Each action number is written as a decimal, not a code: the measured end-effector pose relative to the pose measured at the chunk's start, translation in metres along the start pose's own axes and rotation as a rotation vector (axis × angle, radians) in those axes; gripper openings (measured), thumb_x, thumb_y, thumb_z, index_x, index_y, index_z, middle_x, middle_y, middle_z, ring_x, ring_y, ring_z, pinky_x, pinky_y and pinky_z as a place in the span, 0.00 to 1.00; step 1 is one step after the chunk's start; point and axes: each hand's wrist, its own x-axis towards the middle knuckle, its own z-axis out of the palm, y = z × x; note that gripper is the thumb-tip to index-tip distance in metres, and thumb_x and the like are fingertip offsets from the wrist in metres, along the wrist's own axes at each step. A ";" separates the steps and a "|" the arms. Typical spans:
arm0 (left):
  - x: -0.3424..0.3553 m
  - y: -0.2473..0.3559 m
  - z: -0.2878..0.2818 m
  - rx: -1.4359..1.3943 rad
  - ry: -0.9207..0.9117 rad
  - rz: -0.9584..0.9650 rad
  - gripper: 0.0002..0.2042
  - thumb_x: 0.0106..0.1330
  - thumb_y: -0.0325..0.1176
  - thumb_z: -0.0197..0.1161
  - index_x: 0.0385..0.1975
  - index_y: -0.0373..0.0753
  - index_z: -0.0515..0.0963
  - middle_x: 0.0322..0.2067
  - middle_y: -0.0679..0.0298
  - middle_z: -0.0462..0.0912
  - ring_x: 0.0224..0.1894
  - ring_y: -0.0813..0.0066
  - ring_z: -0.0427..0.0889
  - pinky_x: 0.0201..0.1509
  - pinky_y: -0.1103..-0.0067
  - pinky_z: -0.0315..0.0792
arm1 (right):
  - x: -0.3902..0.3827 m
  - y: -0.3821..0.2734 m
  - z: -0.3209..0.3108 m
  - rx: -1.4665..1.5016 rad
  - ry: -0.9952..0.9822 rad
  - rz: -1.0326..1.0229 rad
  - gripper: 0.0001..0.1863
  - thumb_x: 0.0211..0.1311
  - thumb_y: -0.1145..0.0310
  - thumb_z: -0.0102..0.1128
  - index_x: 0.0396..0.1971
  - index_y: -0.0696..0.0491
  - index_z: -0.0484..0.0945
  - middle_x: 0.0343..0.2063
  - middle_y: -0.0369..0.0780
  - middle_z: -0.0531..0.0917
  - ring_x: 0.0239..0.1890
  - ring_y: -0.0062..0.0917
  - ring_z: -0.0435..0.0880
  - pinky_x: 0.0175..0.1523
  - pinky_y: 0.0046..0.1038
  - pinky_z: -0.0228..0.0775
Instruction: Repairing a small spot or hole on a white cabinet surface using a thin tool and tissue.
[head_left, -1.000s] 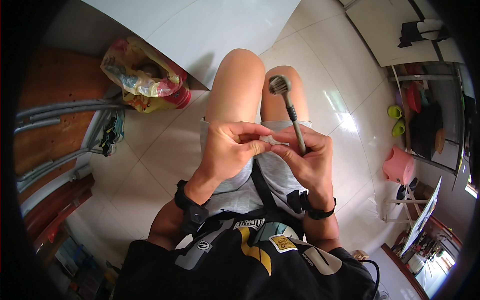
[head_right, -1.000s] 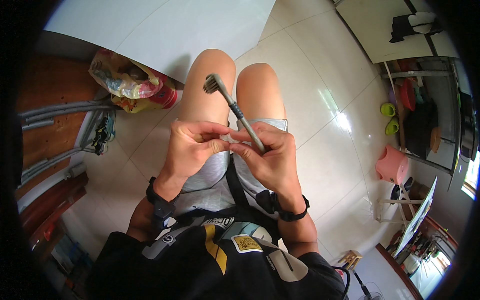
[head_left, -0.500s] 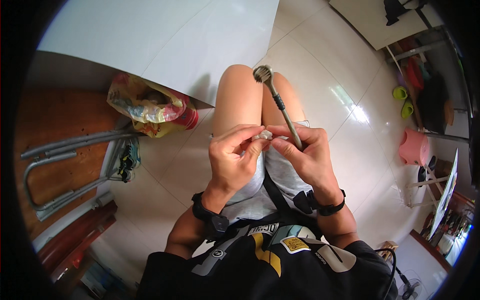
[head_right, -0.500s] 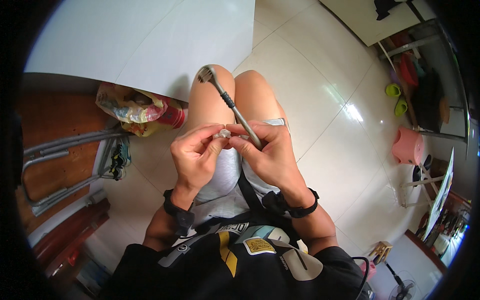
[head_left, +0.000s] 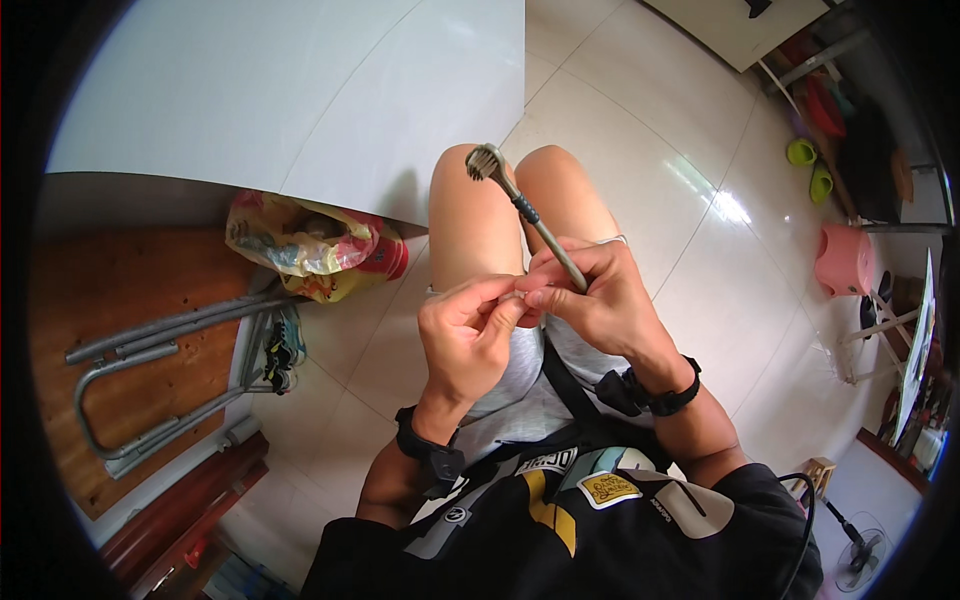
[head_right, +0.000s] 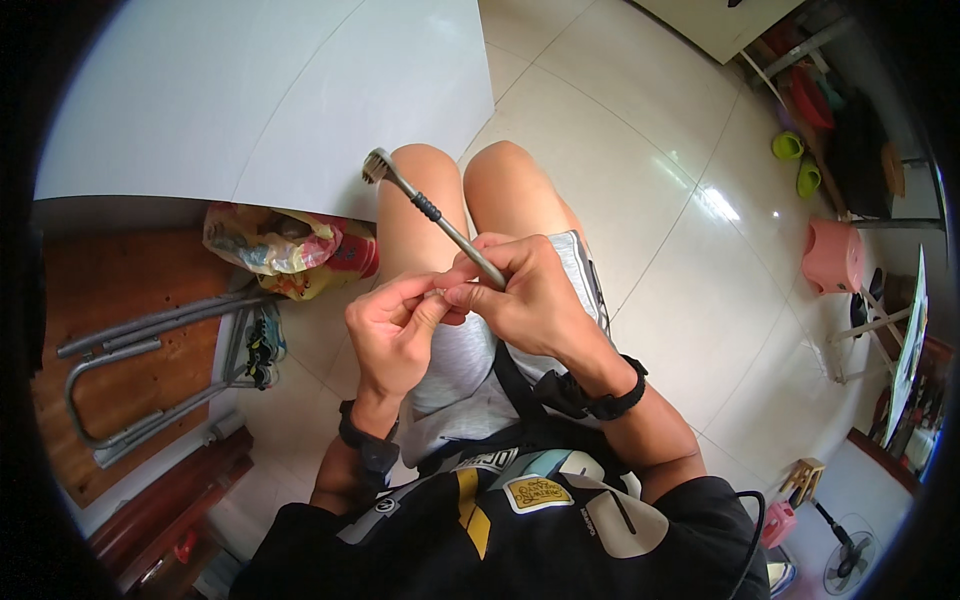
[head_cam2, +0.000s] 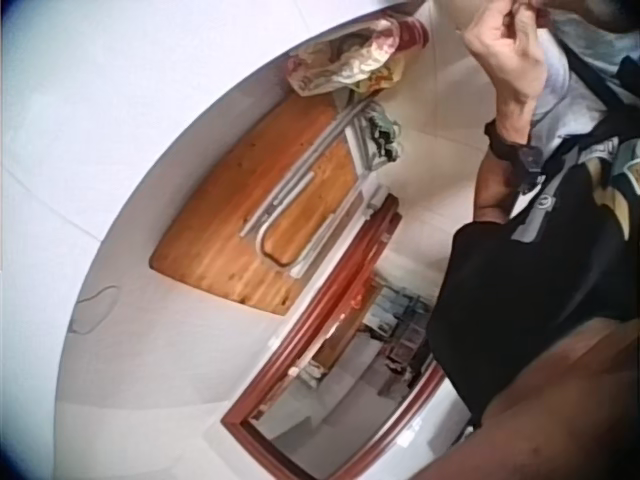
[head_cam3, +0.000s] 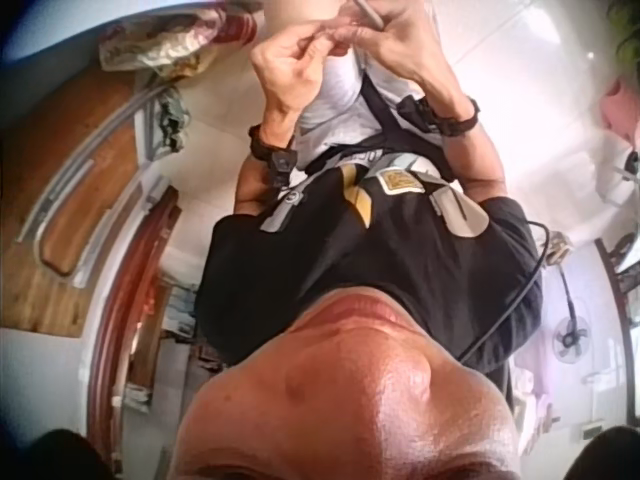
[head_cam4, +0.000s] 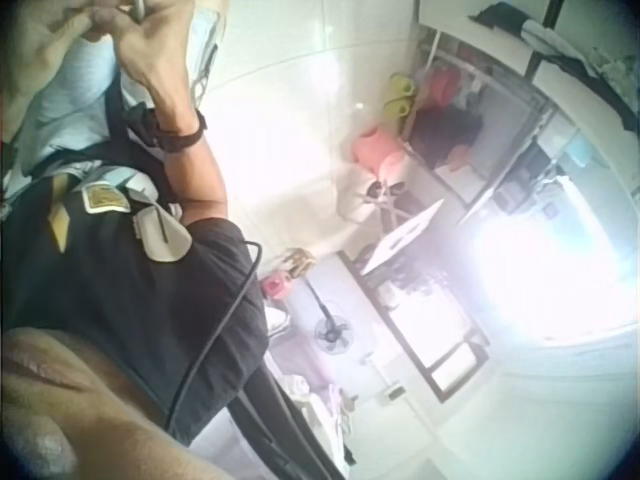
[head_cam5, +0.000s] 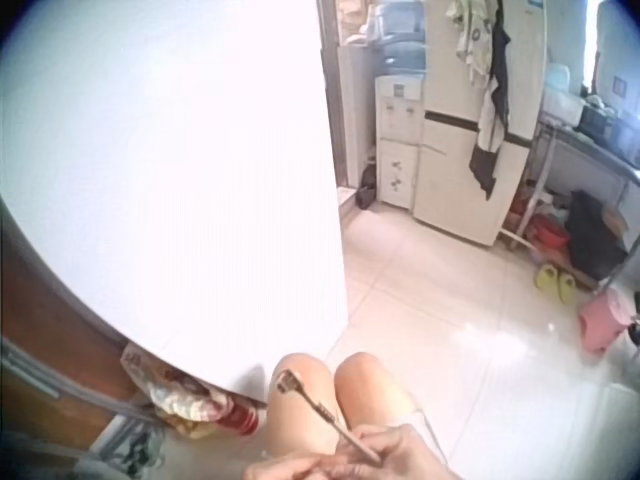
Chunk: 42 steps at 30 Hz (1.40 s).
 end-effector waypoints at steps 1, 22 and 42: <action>-0.001 -0.001 -0.001 0.055 0.006 0.045 0.08 0.70 0.20 0.58 0.42 0.22 0.81 0.32 0.56 0.86 0.32 0.74 0.87 0.37 0.81 0.82 | 0.000 0.001 0.001 0.005 0.002 -0.002 0.06 0.58 0.83 0.67 0.35 0.62 0.87 0.29 0.40 0.82 0.31 0.21 0.80 0.36 0.25 0.75; 0.020 0.006 -0.053 -0.420 0.144 -0.304 0.09 0.68 0.26 0.62 0.43 0.26 0.82 0.33 0.55 0.85 0.27 0.70 0.86 0.33 0.82 0.81 | 0.007 0.017 -0.004 0.400 -0.001 0.266 0.23 0.75 0.61 0.52 0.58 0.65 0.74 0.30 0.31 0.77 0.16 0.07 0.57 0.19 0.16 0.45; 0.062 0.133 -0.099 1.050 0.508 0.657 0.08 0.62 0.14 0.64 0.40 0.24 0.81 0.40 0.55 0.83 0.36 0.74 0.85 0.35 0.82 0.81 | 0.103 -0.012 0.091 0.200 0.003 -0.326 0.26 0.70 0.77 0.42 0.67 0.56 0.68 0.20 0.33 0.69 0.23 0.16 0.68 0.30 0.23 0.66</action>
